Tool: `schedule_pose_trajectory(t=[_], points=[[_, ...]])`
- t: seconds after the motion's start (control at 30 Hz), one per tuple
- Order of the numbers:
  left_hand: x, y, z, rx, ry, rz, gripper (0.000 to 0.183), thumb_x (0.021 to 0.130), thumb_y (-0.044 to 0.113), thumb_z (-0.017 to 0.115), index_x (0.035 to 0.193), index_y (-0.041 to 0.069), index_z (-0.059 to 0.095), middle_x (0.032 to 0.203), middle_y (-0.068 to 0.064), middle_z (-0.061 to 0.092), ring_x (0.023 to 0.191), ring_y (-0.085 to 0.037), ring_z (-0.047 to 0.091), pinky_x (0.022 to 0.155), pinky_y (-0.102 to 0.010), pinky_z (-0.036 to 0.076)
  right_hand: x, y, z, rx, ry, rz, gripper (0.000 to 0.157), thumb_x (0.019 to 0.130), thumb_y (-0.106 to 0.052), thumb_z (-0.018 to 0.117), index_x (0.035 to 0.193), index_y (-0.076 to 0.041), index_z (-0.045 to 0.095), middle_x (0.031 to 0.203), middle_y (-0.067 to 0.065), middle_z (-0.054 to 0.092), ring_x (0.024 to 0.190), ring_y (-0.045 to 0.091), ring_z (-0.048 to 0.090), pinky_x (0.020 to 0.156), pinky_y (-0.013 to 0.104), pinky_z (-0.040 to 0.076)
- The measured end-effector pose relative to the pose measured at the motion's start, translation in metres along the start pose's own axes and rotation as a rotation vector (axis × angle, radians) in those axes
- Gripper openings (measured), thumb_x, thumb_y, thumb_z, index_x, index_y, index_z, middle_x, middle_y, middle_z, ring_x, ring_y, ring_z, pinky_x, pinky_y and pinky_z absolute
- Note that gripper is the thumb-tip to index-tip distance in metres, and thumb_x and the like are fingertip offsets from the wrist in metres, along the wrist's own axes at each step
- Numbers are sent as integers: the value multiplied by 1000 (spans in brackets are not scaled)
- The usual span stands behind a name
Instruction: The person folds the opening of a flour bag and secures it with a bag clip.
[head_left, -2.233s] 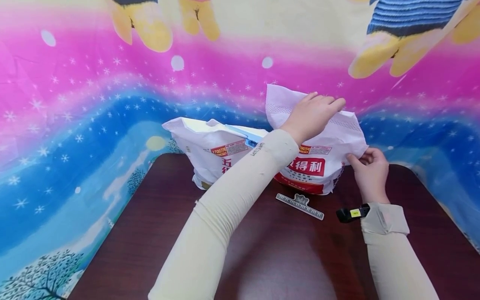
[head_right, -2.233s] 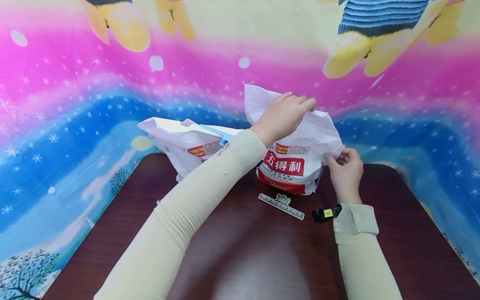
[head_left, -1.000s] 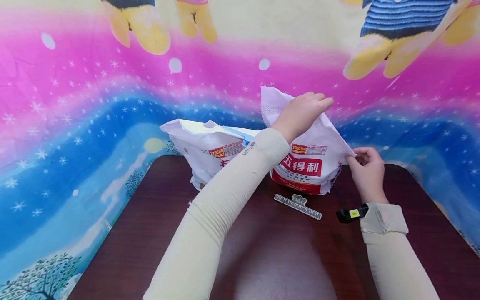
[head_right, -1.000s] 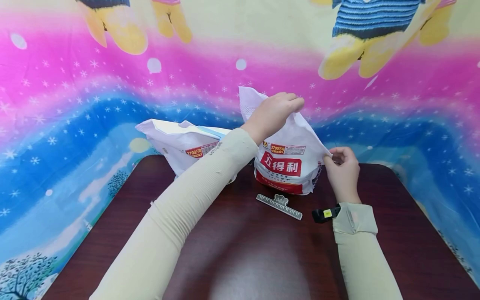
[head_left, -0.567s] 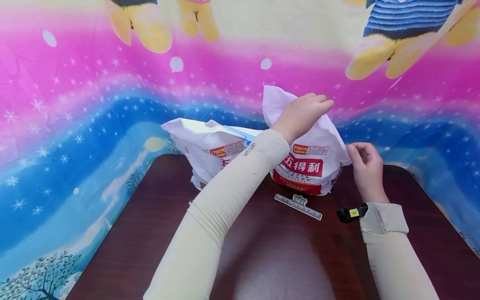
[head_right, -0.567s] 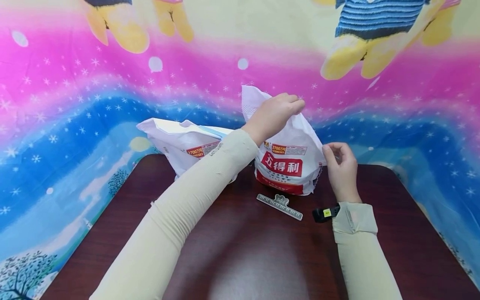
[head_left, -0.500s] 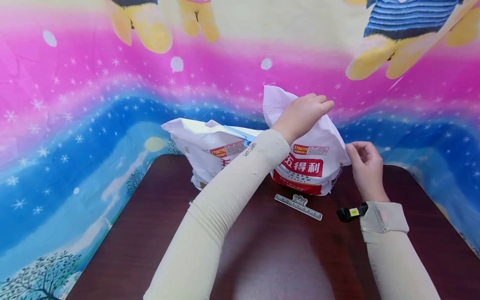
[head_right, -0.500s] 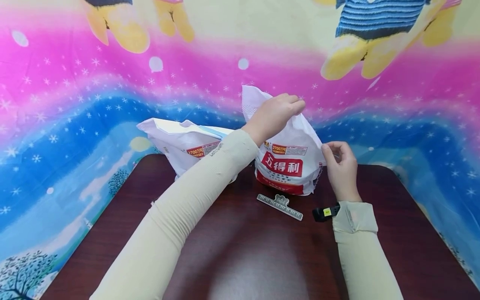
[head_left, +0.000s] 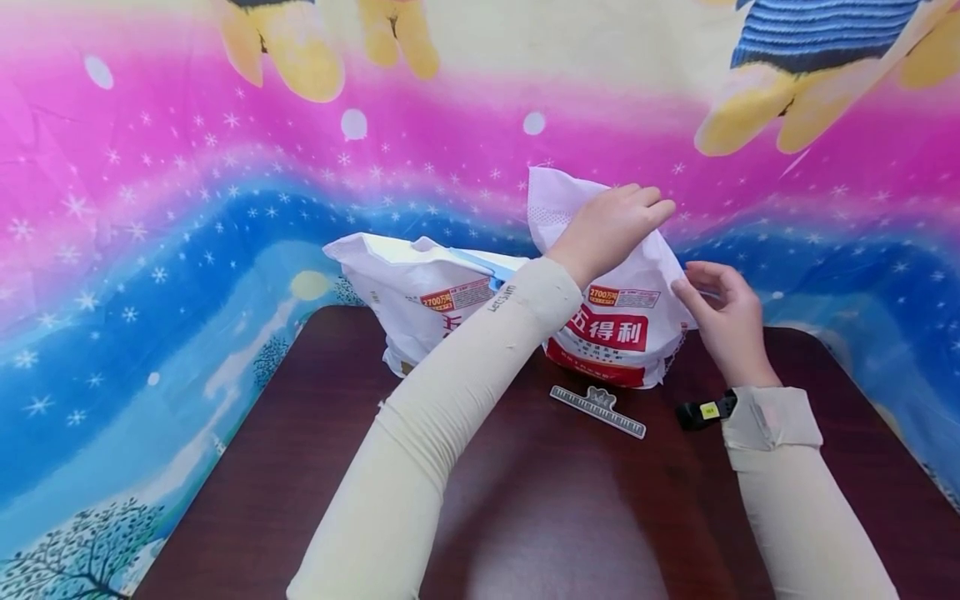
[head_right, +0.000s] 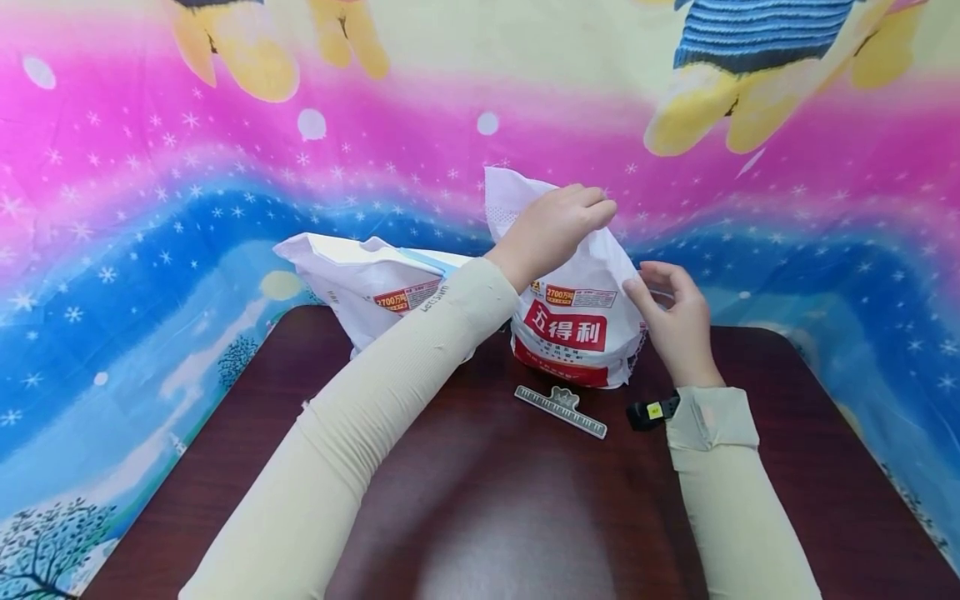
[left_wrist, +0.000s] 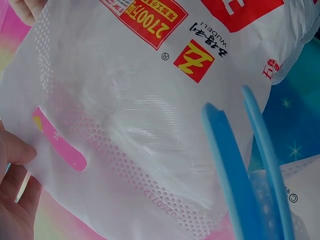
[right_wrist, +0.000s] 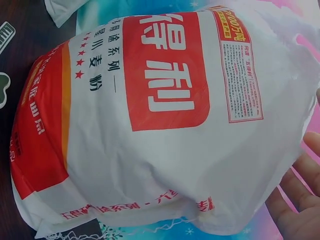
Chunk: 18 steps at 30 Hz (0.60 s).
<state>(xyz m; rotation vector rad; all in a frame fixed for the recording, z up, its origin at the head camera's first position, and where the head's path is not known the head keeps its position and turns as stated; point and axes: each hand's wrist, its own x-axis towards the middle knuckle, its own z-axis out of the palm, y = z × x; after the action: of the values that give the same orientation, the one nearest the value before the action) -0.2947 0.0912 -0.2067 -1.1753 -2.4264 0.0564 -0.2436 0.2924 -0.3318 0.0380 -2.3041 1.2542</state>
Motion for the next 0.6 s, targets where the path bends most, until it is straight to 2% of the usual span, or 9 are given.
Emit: schedule_pose_trajectory(t=[0.33,0.6], points=[[-1,0,3,35,23,3,37,106,24,54,143,23,52,143,7,54,133,-7,48,112,-17,32,8,-4,3,-41,-18,-40,56,95,-41,70,141,-10,59,134,13,61,116,13,57,93,18,49],[-1,-2,7,89,52,10,35,107,23,52,142,24,53,141,7,55,131,-8,49,114,-18,30,9,-5,5,-85,-40,-29,60,95,-46,69,139,-8,59,128,13,61,106,10,55,80,10,45]])
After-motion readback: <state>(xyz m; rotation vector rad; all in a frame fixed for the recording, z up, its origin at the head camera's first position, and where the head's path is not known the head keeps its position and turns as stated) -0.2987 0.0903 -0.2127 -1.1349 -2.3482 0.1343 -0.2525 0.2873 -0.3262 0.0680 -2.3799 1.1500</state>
